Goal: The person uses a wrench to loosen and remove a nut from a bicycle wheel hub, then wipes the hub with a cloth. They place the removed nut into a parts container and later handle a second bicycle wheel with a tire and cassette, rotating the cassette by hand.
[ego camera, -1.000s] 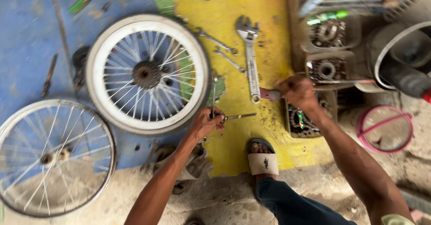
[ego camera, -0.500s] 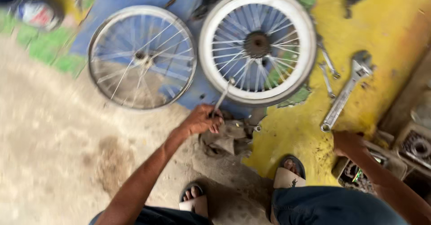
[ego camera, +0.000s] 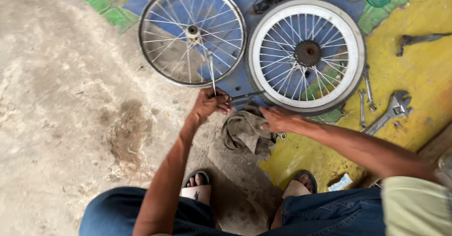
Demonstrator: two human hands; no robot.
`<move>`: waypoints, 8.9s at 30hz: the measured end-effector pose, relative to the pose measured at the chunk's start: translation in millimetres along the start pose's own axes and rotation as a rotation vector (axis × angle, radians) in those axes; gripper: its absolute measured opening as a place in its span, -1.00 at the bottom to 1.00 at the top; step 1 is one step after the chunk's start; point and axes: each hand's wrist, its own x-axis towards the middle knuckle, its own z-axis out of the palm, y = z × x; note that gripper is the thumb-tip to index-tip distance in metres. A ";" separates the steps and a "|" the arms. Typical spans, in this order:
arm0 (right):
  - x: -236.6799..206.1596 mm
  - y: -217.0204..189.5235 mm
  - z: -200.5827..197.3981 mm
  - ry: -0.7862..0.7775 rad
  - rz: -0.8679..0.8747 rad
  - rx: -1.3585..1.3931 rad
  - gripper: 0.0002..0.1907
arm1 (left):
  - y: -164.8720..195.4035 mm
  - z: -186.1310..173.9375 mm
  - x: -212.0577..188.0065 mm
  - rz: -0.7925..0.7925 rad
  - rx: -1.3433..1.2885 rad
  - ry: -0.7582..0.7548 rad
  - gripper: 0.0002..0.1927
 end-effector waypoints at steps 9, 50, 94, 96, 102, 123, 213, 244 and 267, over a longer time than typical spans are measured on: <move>22.1 -71.9 0.5 0.282 -0.103 -0.192 -0.28 | -49.3 15.3 -14.9 0.028 -0.327 0.355 -0.90; 25.3 -66.3 -10.1 0.833 -0.384 0.683 -0.68 | -43.6 46.7 -41.8 0.079 -0.486 0.291 -0.96; 56.1 -61.0 -37.1 0.854 -0.445 1.051 -0.76 | -60.8 45.9 -33.5 0.121 -0.279 0.207 -0.66; 55.5 -59.0 -42.2 0.887 -0.555 1.136 -0.79 | -59.2 42.2 -35.0 0.145 -0.233 0.222 -0.68; 59.4 -45.4 -53.5 0.864 -0.526 1.334 -0.81 | -43.0 41.6 -45.0 0.078 -0.214 0.177 -0.70; 44.9 -74.8 -34.3 0.557 -0.691 0.687 -0.38 | -27.9 22.8 -39.3 0.041 -0.546 0.233 -0.66; 30.9 -85.2 42.4 0.346 -0.195 0.673 -0.24 | -107.3 18.1 -38.0 -0.049 0.698 0.724 -0.44; 42.9 -10.6 2.2 0.330 -0.146 0.337 -0.71 | -119.8 50.7 -59.0 -0.113 0.967 0.598 -0.54; 59.5 -30.5 -69.1 0.544 0.004 0.368 -0.79 | -118.8 44.2 -58.4 -0.054 1.222 0.438 -0.45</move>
